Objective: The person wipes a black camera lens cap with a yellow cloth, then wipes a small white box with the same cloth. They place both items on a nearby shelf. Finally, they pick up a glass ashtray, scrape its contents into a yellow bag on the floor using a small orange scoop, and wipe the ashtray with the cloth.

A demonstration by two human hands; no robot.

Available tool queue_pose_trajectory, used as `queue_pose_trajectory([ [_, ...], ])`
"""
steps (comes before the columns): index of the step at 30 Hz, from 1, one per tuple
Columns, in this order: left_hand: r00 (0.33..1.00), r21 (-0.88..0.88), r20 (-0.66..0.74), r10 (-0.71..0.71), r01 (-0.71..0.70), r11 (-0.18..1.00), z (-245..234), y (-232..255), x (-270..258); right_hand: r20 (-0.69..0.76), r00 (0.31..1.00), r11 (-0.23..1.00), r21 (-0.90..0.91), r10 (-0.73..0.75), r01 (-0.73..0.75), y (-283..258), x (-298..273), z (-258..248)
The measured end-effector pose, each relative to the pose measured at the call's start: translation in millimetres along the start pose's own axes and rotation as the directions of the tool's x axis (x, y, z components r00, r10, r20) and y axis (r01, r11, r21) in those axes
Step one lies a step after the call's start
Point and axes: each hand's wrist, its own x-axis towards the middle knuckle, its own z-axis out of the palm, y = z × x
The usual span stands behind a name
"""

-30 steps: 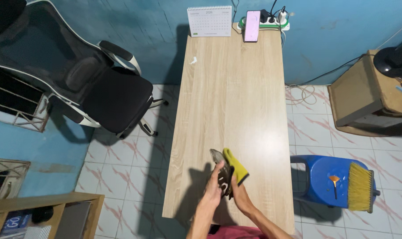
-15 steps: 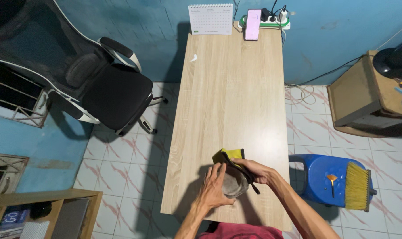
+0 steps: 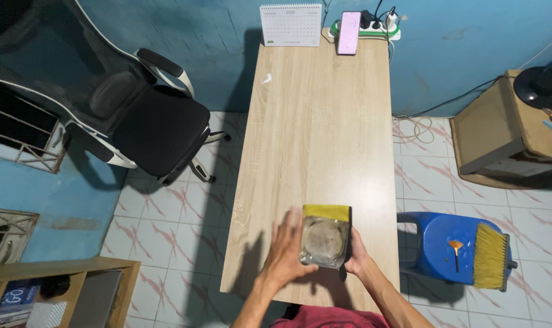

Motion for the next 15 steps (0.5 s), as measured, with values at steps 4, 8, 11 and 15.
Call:
queue_pose_trajectory([
  [4, 0.967, -0.892, -0.026, -0.253, 0.092, 0.442, 66, -33, -10, -0.021, 0.994, 0.994, 0.023, -0.104, 0.105, 3, -10, 27],
  [8, 0.916, -0.987, 0.132, -0.38, 0.087, -0.132, 116, -29, -15, -0.124, 0.971, 0.973, -0.133, -0.205, 0.189, 13, -3, 41],
  [11, 0.891, -0.981, 0.092, -0.445, 0.004, -0.195, 109, -16, -8, -0.246, 0.897, 0.914, -0.274, -0.367, 0.299, 24, 5, 37],
  [15, 0.851, -0.982, 0.066, -0.521, -0.038, -0.187, 98, -3, -5, -0.199, 0.78, 0.755, -0.473, -0.593, 0.453, 41, 20, 16],
])
